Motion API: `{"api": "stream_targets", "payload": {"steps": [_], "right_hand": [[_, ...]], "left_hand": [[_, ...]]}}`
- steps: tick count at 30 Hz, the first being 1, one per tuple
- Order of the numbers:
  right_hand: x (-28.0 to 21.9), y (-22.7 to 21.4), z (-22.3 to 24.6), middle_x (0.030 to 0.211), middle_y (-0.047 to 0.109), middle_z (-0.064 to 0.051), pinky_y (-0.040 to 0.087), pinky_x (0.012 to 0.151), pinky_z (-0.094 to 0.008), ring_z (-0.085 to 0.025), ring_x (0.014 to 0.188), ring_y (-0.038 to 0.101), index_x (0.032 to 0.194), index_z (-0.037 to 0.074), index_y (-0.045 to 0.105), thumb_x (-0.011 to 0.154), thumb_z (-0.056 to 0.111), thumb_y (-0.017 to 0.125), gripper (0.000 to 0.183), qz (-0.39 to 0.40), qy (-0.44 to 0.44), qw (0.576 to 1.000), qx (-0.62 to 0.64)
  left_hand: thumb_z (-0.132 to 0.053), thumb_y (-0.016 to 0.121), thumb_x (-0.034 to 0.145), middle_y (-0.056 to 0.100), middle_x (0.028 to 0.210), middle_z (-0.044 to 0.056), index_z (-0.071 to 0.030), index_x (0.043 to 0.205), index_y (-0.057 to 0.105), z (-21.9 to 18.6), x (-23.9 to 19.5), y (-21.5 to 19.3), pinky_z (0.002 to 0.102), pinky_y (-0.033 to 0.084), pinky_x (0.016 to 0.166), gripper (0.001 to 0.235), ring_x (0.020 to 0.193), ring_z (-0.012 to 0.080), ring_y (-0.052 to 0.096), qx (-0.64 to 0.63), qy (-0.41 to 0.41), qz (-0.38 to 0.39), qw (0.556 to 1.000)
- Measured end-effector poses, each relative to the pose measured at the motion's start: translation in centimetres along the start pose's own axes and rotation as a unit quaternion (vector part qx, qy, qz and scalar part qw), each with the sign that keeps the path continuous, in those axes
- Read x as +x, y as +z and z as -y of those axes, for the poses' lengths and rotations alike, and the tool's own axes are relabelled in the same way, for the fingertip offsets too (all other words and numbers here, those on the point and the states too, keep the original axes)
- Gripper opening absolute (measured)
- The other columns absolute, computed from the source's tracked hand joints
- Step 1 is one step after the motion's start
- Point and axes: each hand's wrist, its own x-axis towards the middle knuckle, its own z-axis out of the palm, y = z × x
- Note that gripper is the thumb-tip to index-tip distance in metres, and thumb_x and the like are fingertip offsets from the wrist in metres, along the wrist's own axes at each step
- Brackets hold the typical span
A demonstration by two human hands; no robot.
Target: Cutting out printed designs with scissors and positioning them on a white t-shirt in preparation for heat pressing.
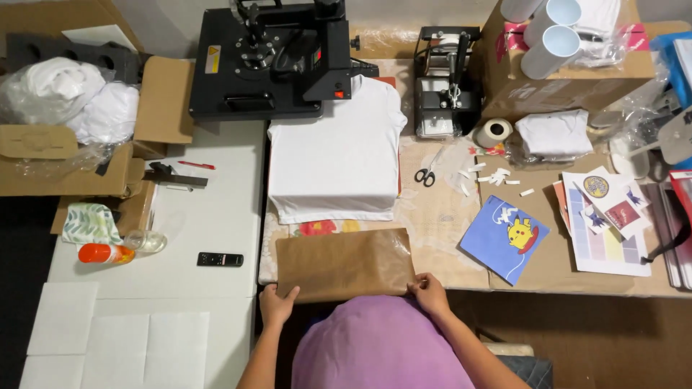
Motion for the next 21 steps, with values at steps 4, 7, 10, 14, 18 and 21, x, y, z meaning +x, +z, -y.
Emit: {"api": "stream_targets", "payload": {"steps": [4,7,10,14,18,21], "right_hand": [[0.4,0.5,1.4,0.094,0.074,0.003,0.052,0.091,-0.032,-0.015,0.088,0.069,0.105,0.017,0.077,0.1,0.029,0.082,0.014,0.012,-0.011,0.999,0.033],[-0.2,0.6,3.6,0.091,0.079,0.001,0.052,0.087,-0.032,-0.015,0.087,0.07,0.104,0.016,0.077,0.103,0.027,0.081,0.012,-0.002,0.001,0.997,0.075],[-0.2,1.2,3.9,0.086,0.077,0.001,0.052,0.085,-0.031,-0.014,0.083,0.067,0.098,0.015,0.076,0.102,0.025,0.083,0.012,-0.029,-0.009,0.994,0.106],[-0.9,2.0,3.5,0.081,0.07,0.003,0.051,0.085,-0.031,-0.014,0.08,0.062,0.094,0.015,0.071,0.102,0.026,0.082,0.017,-0.046,-0.024,0.993,0.104],[-0.8,3.1,3.1,0.097,0.078,0.001,0.057,0.093,-0.035,-0.017,0.093,0.071,0.117,0.014,0.075,0.102,0.03,0.083,0.024,-0.094,-0.059,0.993,0.047],[-1.4,3.3,3.0,0.107,0.081,-0.003,0.061,0.097,-0.036,-0.02,0.103,0.078,0.128,0.012,0.074,0.097,0.03,0.087,0.038,-0.123,-0.069,0.988,0.056]], "left_hand": [[-0.063,0.085,0.087,0.077,0.144,0.015,-0.008,0.144,0.071,-0.5,2.3,-1.1,0.048,0.055,0.113,0.08,0.134,0.037,0.072,0.021,-0.045,0.026,0.998],[-0.056,0.084,0.092,0.073,0.152,0.011,-0.018,0.141,0.065,-4.6,2.8,-3.8,0.05,0.054,0.113,0.064,0.137,0.0378,0.069,0.015,-0.087,0.071,0.994],[-0.056,0.088,0.087,0.072,0.154,0.01,-0.018,0.141,0.064,-6.9,4.3,-4.6,0.048,0.052,0.115,0.07,0.141,0.0367,0.066,0.017,-0.107,0.072,0.991],[-0.048,0.091,0.087,0.075,0.145,0.012,-0.014,0.139,0.065,-6.9,5.9,-3.7,0.045,0.055,0.111,0.066,0.133,0.0348,0.071,-0.002,-0.084,0.037,0.996],[-0.046,0.093,0.085,0.068,0.148,0.017,-0.012,0.146,0.064,-5.9,6.1,-2.2,0.051,0.052,0.117,0.075,0.137,0.0412,0.066,0.049,-0.039,-0.005,0.998],[-0.046,0.088,0.09,0.061,0.151,0.017,-0.012,0.149,0.062,-6.9,3.8,-2.2,0.054,0.048,0.121,0.073,0.14,0.0435,0.06,0.067,-0.004,-0.045,0.997]]}}
